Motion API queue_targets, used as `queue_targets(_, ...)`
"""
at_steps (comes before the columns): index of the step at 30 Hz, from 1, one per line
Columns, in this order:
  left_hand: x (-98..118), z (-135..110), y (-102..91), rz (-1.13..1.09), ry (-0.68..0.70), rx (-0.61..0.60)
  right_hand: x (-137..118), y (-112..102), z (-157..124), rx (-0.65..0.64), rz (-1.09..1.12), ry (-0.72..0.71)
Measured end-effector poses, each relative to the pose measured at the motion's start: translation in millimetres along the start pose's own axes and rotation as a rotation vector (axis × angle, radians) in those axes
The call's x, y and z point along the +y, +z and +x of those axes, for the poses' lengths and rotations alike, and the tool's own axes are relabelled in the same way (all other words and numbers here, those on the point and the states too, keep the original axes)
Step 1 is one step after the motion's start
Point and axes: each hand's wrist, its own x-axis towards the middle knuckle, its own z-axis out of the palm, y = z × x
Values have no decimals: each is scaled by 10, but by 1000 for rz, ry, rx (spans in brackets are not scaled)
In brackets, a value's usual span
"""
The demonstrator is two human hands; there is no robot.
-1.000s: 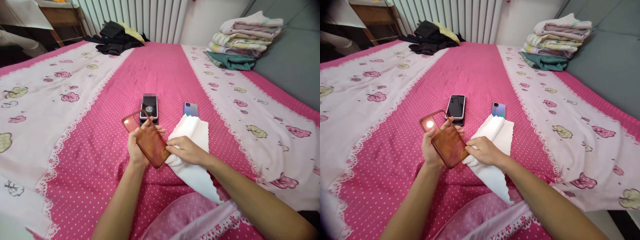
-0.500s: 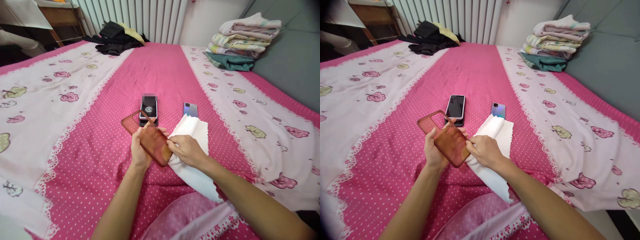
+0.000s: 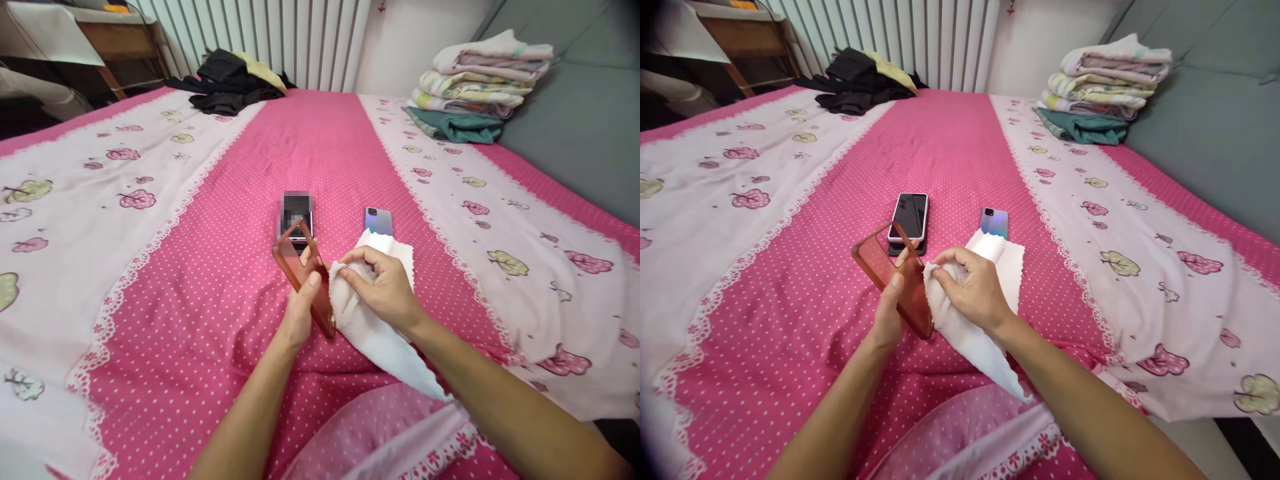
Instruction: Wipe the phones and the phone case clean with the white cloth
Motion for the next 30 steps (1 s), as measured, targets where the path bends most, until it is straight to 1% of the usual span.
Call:
queue_targets(3, -39, -52, 60, 185, 34, -75, -21, 14, -13, 11, 3, -29)
queue_targets(5, -40, -83, 107, 257, 21, -108, -24, 33, -20, 49, 9, -32)
queue_targets(9, -21, -114, 169, 273, 9, -134, -30, 73, -12, 192, -1, -23)
queue_targets(13, -44, -107, 169, 265, 7, -132, -51, 93, 8, 246, -55, -21)
queue_targets(16, -81, -97, 163, 253, 6, -138, -54, 107, 21, 238, -88, -11)
queue_targets(20, -107, -87, 173, 245, 37, -102, -26, 135, 39, 219, -107, 28)
queue_targets(25, -115, -73, 158, 223, 15, -108, 0, 142, 78, 213, -78, 63)
queue_targets(30, -168, -68, 115, 211, 14, -76, 22, 125, 108, 172, -68, 134)
